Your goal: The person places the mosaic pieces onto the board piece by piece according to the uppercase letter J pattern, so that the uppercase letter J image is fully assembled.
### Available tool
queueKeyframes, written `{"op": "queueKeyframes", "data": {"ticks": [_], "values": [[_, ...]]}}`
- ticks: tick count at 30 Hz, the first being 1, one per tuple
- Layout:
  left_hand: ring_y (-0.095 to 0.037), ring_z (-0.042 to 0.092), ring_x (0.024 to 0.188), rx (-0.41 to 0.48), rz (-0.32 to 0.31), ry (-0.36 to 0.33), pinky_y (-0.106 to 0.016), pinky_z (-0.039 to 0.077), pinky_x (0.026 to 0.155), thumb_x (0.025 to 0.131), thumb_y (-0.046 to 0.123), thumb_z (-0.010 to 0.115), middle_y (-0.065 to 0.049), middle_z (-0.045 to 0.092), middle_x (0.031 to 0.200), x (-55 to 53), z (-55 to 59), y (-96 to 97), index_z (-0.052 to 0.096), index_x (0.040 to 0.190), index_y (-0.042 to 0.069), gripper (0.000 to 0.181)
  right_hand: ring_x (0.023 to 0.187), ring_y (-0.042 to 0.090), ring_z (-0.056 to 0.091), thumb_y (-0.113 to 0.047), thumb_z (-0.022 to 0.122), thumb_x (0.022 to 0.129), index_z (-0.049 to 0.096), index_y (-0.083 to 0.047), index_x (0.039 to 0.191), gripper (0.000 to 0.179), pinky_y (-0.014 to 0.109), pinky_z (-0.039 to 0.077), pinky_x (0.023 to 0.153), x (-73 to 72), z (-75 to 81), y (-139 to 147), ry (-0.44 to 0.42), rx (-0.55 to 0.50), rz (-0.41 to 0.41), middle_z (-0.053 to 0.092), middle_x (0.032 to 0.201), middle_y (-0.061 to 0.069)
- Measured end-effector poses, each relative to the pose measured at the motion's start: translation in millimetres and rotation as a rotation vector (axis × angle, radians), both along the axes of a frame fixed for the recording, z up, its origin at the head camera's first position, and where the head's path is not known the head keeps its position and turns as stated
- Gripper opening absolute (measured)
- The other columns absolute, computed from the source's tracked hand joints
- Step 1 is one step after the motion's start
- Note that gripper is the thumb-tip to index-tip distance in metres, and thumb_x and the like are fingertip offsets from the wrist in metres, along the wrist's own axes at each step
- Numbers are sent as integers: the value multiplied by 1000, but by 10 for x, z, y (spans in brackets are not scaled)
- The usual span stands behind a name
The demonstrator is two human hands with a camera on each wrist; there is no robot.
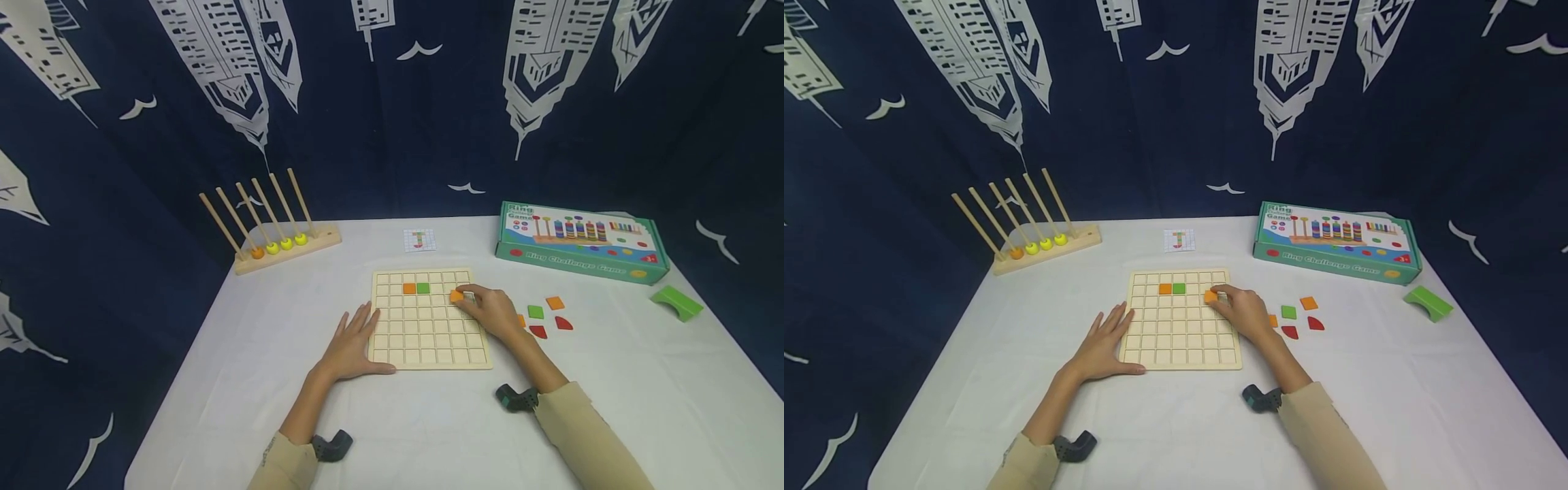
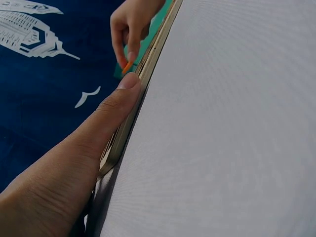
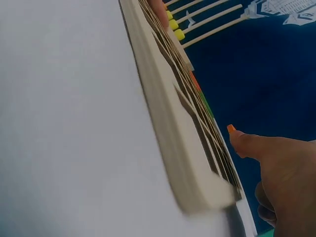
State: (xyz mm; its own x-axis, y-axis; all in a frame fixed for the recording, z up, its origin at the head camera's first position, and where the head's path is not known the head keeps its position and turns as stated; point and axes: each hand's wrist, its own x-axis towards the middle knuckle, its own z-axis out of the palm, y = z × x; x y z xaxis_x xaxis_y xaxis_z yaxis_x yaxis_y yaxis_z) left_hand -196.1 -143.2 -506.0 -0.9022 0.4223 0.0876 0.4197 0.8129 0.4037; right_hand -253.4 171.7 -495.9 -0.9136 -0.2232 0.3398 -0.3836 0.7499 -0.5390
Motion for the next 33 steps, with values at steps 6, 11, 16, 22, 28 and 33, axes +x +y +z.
{"op": "queueKeyframes", "data": {"ticks": [6, 11, 16, 22, 28, 33], "values": [[-21, 6, 140, -8, 2, -3, -42, -2, 112, 55, 83, 59, -13, 11, 153, -3, -9, 0, 24, 146, 5, 124, 44, 9, 22, -29, 71, 83, 68, -9, 109, 33, 25, 20, 41, -97, 27, -183, 13, -38, 25, 29, 47, -6], [-21, 5, 140, -17, 5, -14, -40, -3, 112, 55, 83, 59, -12, 10, 153, -3, -8, 0, 23, 146, 5, 125, 44, 10, 23, -29, 69, 84, 68, -10, 110, 32, 26, 23, 40, -169, 55, -289, 5, -49, 21, 31, 47, -5], [-22, 6, 140, -20, 5, -4, -41, -2, 112, 55, 82, 60, -13, 11, 153, -1, 4, 4, 24, 145, 4, 124, 43, 10, 26, -29, 69, 84, 68, -10, 110, 32, 27, 25, 40, -233, 40, -345, -17, -49, 5, 34, 46, -4], [-22, 6, 140, -7, 1, -18, -41, -3, 112, 55, 81, 62, -13, 10, 153, 12, 22, 10, 24, 145, 4, 124, 44, 10, 28, -28, 69, 85, 68, -10, 111, 32, 27, 26, 41, -266, 0, -363, -96, -36, -6, 34, 46, -5], [-21, 6, 140, -19, 3, -11, -41, -2, 112, 56, 82, 59, -12, 10, 153, 0, 9, 6, 23, 146, 5, 124, 52, 15, 40, -28, 68, 85, 68, -10, 111, 31, 29, 37, 51, -274, -11, -380, -105, -17, -13, 61, 64, 7], [-21, 6, 140, -7, 1, -17, -41, -3, 112, 56, 82, 60, -12, 10, 153, -5, -6, 4, 23, 146, 6, 124, 53, 14, 41, -30, 69, 84, 68, -11, 111, 33, 29, 38, 51, -282, -24, -379, -105, -19, -9, 63, 66, 6]]}}
